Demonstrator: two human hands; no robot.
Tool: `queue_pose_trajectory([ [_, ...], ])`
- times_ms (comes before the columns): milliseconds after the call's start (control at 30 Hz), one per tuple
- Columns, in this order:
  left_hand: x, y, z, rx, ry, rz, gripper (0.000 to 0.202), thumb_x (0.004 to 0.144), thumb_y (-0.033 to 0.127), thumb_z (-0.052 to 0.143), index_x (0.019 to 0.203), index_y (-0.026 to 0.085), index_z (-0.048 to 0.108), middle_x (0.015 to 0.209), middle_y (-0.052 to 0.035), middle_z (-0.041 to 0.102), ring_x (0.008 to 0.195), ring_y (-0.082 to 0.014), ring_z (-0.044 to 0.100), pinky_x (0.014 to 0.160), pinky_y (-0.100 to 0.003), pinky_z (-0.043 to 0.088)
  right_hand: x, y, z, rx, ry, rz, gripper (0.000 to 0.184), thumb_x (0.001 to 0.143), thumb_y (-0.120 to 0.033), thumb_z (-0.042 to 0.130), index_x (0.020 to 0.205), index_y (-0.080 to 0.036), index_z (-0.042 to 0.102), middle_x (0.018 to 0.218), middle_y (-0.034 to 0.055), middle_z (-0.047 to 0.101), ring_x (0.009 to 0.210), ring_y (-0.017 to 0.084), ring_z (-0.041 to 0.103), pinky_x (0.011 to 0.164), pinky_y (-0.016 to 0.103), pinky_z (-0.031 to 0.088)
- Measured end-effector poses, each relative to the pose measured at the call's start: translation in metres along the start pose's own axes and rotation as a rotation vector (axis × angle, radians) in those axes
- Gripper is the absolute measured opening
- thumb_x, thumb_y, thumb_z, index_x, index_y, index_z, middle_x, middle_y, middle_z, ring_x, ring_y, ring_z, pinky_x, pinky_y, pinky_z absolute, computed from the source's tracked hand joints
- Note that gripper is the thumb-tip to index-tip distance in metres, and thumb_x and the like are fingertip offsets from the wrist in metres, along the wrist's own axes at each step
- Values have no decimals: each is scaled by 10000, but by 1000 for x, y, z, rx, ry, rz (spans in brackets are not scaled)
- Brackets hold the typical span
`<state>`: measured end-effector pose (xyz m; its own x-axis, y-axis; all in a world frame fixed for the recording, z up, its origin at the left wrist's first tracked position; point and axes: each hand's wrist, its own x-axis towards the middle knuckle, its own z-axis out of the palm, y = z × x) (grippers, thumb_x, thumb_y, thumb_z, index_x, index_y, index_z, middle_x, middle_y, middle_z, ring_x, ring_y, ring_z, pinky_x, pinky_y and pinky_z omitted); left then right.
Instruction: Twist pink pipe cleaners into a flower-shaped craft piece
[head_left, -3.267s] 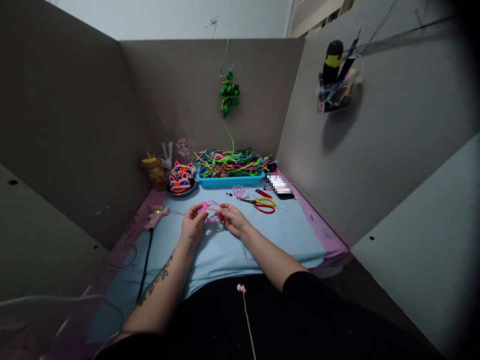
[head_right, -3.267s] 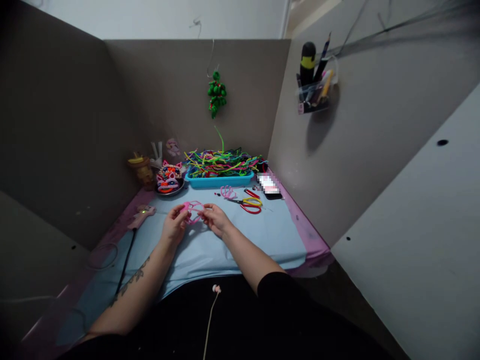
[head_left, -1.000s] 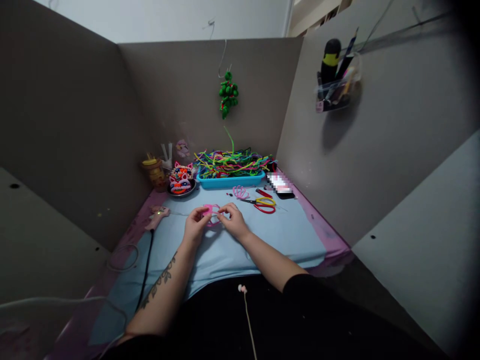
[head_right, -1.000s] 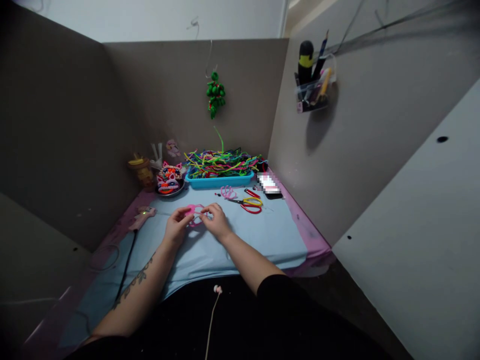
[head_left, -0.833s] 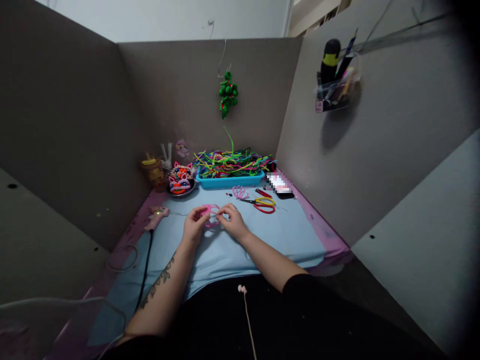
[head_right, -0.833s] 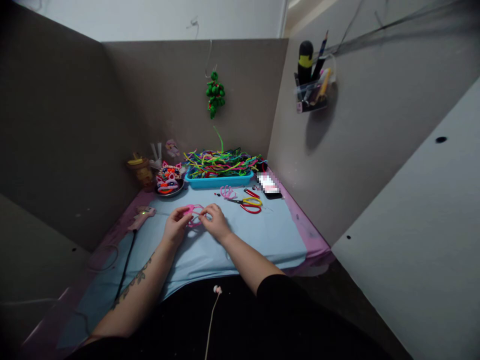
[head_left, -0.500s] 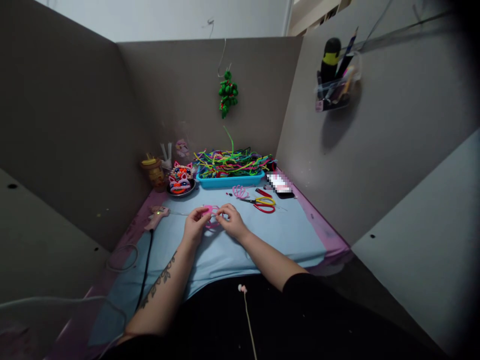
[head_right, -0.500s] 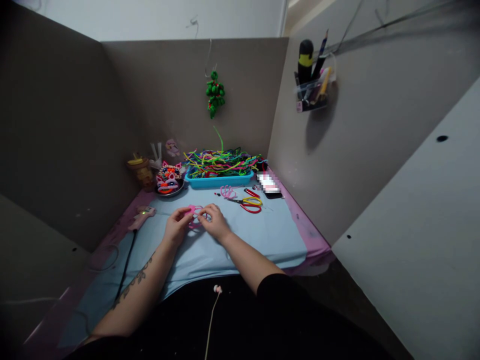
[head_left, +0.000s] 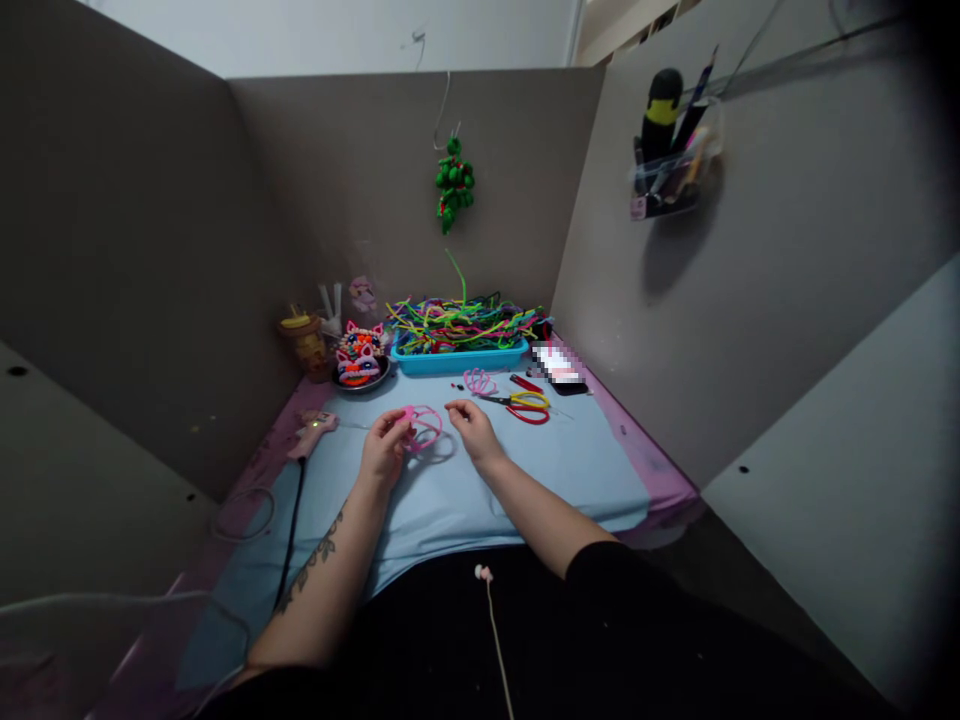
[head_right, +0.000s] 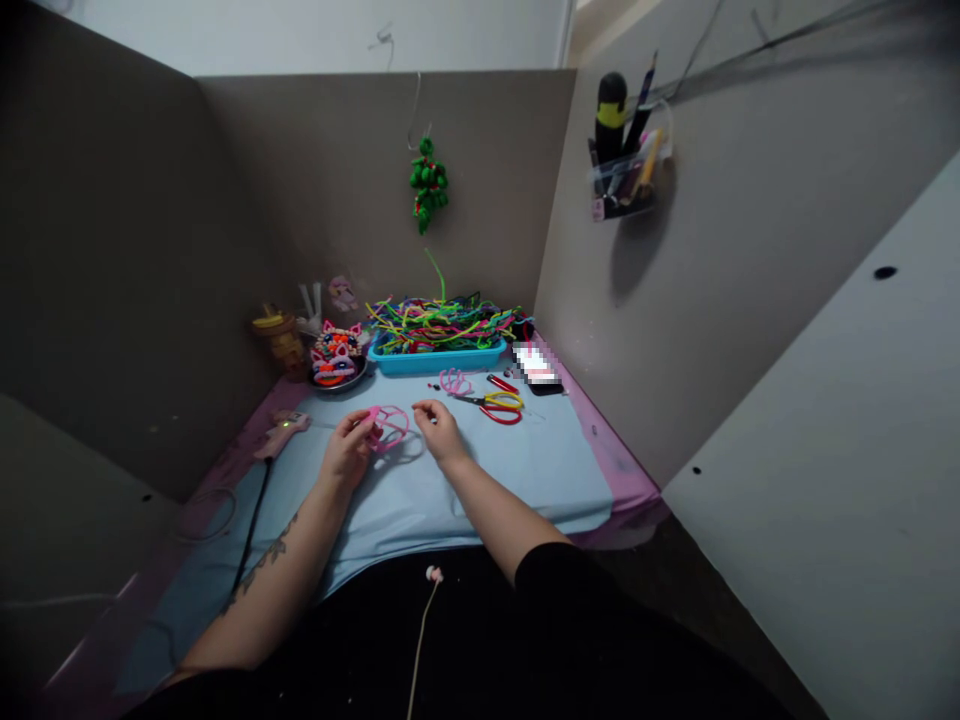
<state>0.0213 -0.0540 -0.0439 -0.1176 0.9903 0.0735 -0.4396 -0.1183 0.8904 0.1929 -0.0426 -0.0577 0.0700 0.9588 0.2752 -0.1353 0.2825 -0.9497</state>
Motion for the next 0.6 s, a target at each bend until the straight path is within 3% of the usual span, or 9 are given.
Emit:
queue_pose_trajectory([
  [167, 1, 2, -1, -40, 8, 38, 449, 501, 364, 912, 837, 203, 662, 691, 28, 663, 603, -120, 626, 592, -249, 462, 0, 5, 6, 188, -93, 203, 433, 609, -399, 787, 924, -230, 543, 709, -42, 606, 582, 115, 512, 514, 222, 352],
  [300, -3, -2, 3, -22, -23, 53, 428, 483, 313, 925, 812, 193, 677, 700, 19, 669, 617, -130, 626, 587, -250, 450, -3, 2, 8, 297, -144, 277, 512, 550, -386, 843, 908, -237, 508, 634, -79, 570, 495, 80, 457, 483, 198, 308],
  [600, 3, -4, -2, -61, 49, 116, 442, 501, 320, 923, 851, 208, 677, 777, 23, 680, 679, -115, 622, 666, -252, 473, -6, -3, 11, 359, -216, 360, 495, 500, -324, 884, 893, -212, 603, 732, -37, 623, 568, 83, 520, 484, 199, 351],
])
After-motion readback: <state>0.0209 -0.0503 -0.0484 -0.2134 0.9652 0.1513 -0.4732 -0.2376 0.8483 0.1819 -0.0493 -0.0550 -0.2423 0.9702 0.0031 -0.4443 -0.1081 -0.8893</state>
